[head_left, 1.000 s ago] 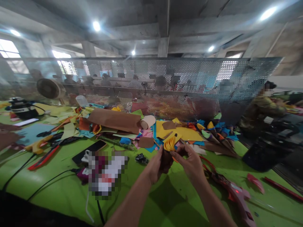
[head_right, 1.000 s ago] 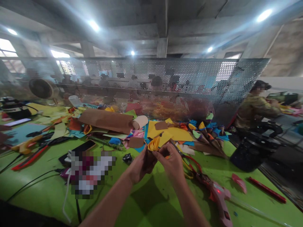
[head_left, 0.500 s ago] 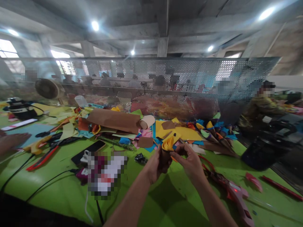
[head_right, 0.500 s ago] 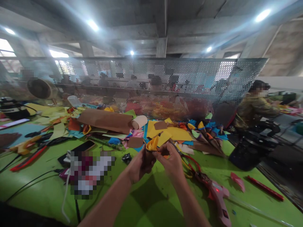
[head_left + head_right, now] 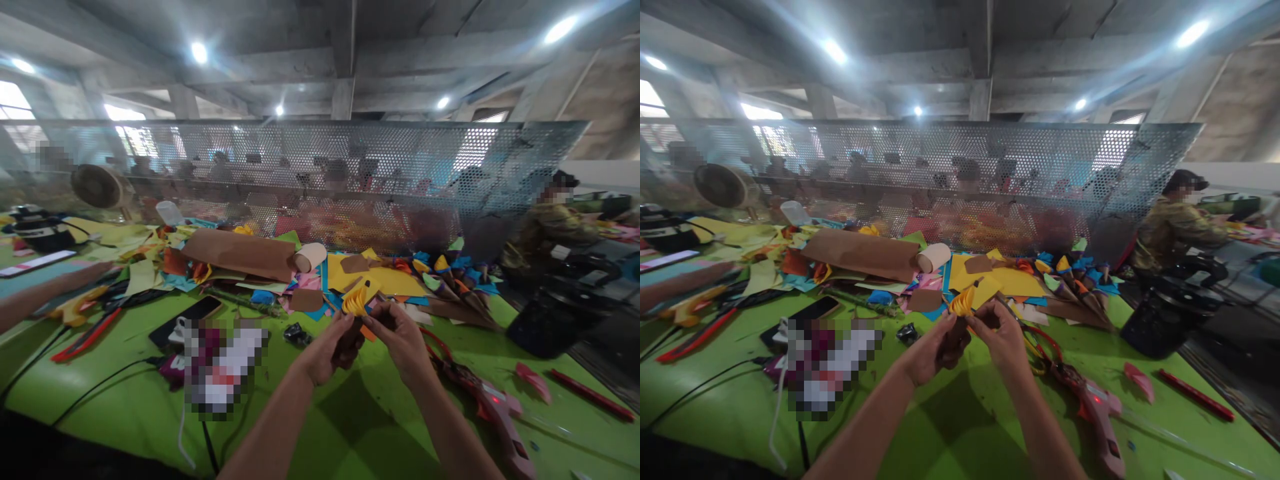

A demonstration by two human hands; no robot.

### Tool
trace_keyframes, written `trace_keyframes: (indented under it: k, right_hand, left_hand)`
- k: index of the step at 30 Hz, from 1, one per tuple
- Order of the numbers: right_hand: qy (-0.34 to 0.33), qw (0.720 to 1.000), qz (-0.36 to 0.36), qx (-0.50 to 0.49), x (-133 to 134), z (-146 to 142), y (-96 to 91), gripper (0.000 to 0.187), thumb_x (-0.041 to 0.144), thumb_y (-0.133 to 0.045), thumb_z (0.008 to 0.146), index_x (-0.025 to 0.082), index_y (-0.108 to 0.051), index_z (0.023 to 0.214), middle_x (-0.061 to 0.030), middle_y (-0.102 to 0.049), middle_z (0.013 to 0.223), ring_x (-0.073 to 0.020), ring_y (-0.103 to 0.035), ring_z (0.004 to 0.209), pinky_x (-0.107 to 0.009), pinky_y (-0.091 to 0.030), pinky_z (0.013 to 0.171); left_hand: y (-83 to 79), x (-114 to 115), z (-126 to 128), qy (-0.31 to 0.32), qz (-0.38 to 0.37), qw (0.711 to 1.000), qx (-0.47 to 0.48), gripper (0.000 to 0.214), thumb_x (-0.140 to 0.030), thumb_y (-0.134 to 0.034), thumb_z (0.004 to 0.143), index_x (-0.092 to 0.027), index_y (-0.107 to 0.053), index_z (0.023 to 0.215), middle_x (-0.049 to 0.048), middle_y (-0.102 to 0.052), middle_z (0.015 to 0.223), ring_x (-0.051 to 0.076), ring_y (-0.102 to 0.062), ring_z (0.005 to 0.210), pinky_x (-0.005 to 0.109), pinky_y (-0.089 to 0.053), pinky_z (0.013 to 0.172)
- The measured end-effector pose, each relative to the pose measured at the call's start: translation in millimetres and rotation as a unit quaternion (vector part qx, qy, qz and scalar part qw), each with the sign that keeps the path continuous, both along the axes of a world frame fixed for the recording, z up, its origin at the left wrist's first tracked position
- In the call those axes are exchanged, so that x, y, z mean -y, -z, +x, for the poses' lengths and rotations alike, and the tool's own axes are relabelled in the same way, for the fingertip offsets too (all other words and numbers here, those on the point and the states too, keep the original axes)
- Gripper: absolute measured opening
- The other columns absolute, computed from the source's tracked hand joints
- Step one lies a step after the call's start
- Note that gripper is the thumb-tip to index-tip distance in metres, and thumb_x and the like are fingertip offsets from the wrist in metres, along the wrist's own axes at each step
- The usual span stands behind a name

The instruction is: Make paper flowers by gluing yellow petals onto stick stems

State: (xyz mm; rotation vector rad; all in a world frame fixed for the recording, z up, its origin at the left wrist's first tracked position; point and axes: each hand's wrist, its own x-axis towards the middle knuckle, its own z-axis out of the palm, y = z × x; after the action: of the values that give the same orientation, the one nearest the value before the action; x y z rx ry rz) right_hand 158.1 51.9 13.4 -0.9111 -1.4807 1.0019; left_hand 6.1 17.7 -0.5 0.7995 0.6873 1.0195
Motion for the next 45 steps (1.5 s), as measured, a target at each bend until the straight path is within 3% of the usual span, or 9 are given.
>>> trace_keyframes:
  k: [5,11,18,23,34,38,45]
  right_hand:
    - [-0.018,0.999,-0.016,-0.029,3.9,0.1,-3.5,0.034,0.046,-0.080,0.069,0.020,-0.059,0.074,0.0021,-0.054,0.066,-0.0141,-0.048,0.063,-0.026,-0.039,0.059]
    - [0.007,1.000,-0.002,-0.010,3.3,0.1,-2.2,0.034,0.046,-0.079,0.070,0.020,-0.057,0.070,0.0035,-0.050,0.063,-0.0126,-0.043,0.059,-0.025,-0.035,0.056]
    - [-0.002,1.000,0.001,-0.017,8.8,2.1,-7.2,0.029,0.045,-0.074,0.076,0.020,-0.059,0.074,0.0021,-0.053,0.067,-0.0137,-0.046,0.063,-0.026,-0.037,0.058]
    - [0.017,1.000,0.014,0.010,5.8,1.5,-3.7,0.029,0.041,-0.080,0.069,0.020,-0.060,0.074,0.0008,-0.057,0.068,-0.0149,-0.049,0.064,-0.027,-0.040,0.060]
    - [-0.014,0.999,-0.023,-0.036,8.7,0.5,-7.5,0.033,0.049,-0.077,0.071,0.021,-0.059,0.074,0.0015,-0.056,0.067,-0.0153,-0.050,0.064,-0.026,-0.039,0.059]
    - [0.002,1.000,-0.001,-0.015,8.0,-0.3,-6.4,0.034,0.047,-0.079,0.068,0.021,-0.058,0.070,0.0028,-0.053,0.063,-0.0135,-0.046,0.059,-0.026,-0.036,0.056]
    - [0.010,1.000,-0.007,-0.018,9.9,-0.6,-8.8,0.036,0.051,-0.076,0.071,0.020,-0.057,0.069,0.0022,-0.052,0.062,-0.0134,-0.045,0.059,-0.025,-0.037,0.054]
  left_hand:
    - [-1.3,1.8,1.4,-0.015,-0.006,1.000,0.000,0.055,-0.070,-0.062,0.074,-0.024,-0.046,0.100,-0.0055,-0.050,0.071,0.003,-0.031,0.043,0.019,-0.013,0.042]
    - [0.9,0.2,1.4,-0.021,0.009,1.000,-0.002,0.048,-0.067,-0.060,0.079,-0.024,-0.045,0.096,-0.0067,-0.046,0.066,0.004,-0.032,0.042,0.019,-0.013,0.042]
    - [0.1,-1.3,0.2,-0.058,-0.020,0.998,-0.003,0.060,-0.073,-0.061,0.072,-0.018,-0.054,0.094,-0.0029,-0.052,0.069,0.004,-0.035,0.045,0.020,-0.016,0.044]
    - [0.4,-1.5,0.9,-0.048,0.012,0.999,0.005,0.053,-0.070,-0.058,0.078,-0.019,-0.053,0.091,-0.0045,-0.048,0.064,0.004,-0.030,0.044,0.021,-0.014,0.043]
    - [0.8,-3.0,-3.5,0.010,-0.035,0.998,0.045,0.055,-0.070,-0.058,0.078,-0.018,-0.057,0.099,-0.0026,-0.053,0.067,0.003,-0.029,0.042,0.017,-0.014,0.040]
    - [3.7,-4.2,-3.6,0.026,-0.021,0.998,0.055,0.052,-0.068,-0.054,0.082,-0.019,-0.056,0.097,-0.0035,-0.052,0.063,0.003,-0.027,0.040,0.016,-0.013,0.039]
    - [2.9,-4.5,-1.5,-0.019,-0.045,0.997,0.058,0.055,-0.069,-0.058,0.079,-0.019,-0.058,0.101,-0.0023,-0.053,0.068,0.005,-0.042,0.049,0.015,-0.022,0.042]
